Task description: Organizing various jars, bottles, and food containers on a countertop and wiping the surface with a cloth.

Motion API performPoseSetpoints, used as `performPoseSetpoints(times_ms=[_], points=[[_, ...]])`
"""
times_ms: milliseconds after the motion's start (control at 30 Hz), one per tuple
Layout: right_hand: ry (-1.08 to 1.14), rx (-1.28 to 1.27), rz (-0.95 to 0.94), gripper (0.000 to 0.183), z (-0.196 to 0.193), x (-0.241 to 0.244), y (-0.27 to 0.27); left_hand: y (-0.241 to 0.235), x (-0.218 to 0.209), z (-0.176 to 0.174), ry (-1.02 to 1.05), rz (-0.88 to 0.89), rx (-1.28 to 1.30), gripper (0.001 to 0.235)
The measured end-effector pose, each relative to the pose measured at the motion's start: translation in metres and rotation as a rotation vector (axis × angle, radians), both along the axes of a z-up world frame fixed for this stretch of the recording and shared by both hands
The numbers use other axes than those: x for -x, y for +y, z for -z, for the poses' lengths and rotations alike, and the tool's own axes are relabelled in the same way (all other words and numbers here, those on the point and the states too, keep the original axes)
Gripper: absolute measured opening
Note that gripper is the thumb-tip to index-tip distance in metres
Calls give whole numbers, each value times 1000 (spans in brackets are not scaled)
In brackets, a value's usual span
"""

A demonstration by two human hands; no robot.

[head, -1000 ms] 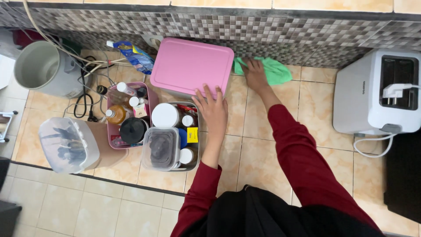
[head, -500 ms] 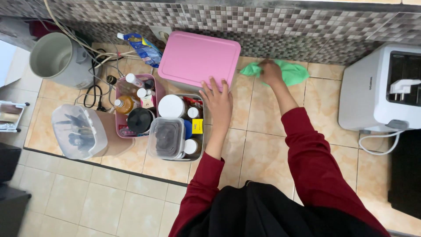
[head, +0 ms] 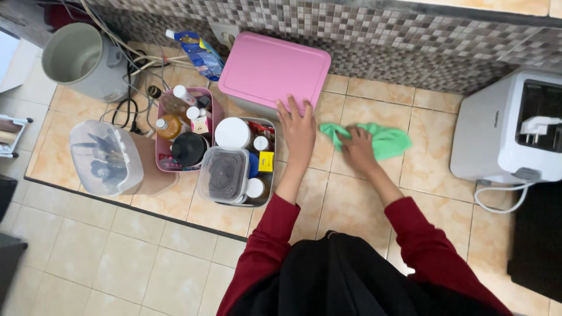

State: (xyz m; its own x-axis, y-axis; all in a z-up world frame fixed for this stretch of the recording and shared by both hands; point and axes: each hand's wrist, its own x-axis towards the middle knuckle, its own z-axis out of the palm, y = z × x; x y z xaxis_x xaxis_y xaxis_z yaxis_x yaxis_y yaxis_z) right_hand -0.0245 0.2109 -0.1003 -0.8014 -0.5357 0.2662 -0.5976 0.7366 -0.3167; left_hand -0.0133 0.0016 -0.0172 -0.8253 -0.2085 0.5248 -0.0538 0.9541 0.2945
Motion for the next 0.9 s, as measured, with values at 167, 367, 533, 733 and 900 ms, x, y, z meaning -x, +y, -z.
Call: performPoseSetpoints(times_ms=[167, 367, 533, 733, 900], points=[[-133, 45, -48, 53, -8, -158, 25, 0, 6, -1, 20, 9, 7, 49], [-209, 86, 19, 54, -4, -303, 85, -1, 9, 8, -19, -3, 43, 43], [-115, 40, 418, 54, 21, -412, 160, -10, 13, 18, 46, -9, 132, 42], [-254, 363, 1464, 26, 141, -606, 272, -14, 11, 9, 18, 3, 162, 48], [30, 723, 1568, 24, 95, -546, 219, -28, 27, 9, 53, 111, -119, 74]])
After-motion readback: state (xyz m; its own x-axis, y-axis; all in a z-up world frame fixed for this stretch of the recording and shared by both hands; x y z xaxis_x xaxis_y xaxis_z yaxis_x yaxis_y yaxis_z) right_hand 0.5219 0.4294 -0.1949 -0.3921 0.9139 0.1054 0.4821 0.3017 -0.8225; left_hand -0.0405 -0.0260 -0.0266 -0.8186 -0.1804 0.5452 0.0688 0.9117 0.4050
